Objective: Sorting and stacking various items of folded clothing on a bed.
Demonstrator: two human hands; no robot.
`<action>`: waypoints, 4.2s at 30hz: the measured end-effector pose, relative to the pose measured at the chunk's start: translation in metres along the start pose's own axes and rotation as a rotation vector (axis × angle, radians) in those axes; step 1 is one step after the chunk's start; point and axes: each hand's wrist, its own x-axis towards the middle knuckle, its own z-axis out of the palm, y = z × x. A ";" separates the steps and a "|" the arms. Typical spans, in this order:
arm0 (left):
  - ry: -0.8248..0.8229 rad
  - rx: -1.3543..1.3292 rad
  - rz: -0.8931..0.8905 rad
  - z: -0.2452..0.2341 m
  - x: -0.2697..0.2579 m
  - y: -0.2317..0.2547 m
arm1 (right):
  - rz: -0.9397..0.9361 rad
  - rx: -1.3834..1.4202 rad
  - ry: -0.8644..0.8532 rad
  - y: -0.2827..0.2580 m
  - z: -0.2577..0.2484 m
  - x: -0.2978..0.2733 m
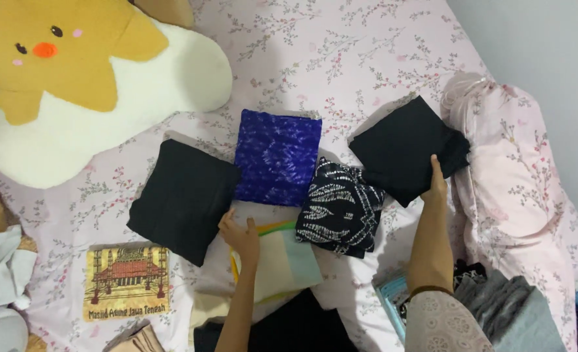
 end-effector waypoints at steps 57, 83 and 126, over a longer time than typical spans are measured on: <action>-0.759 -0.516 -0.820 0.019 0.169 0.009 | -0.102 -0.892 -0.238 0.150 0.285 -0.050; -1.024 -0.339 -0.803 -0.009 0.218 0.076 | -0.042 -0.532 -0.464 0.164 0.275 -0.061; -0.427 -0.091 -0.116 0.086 0.197 0.039 | -1.135 -0.847 -0.339 0.135 0.337 -0.070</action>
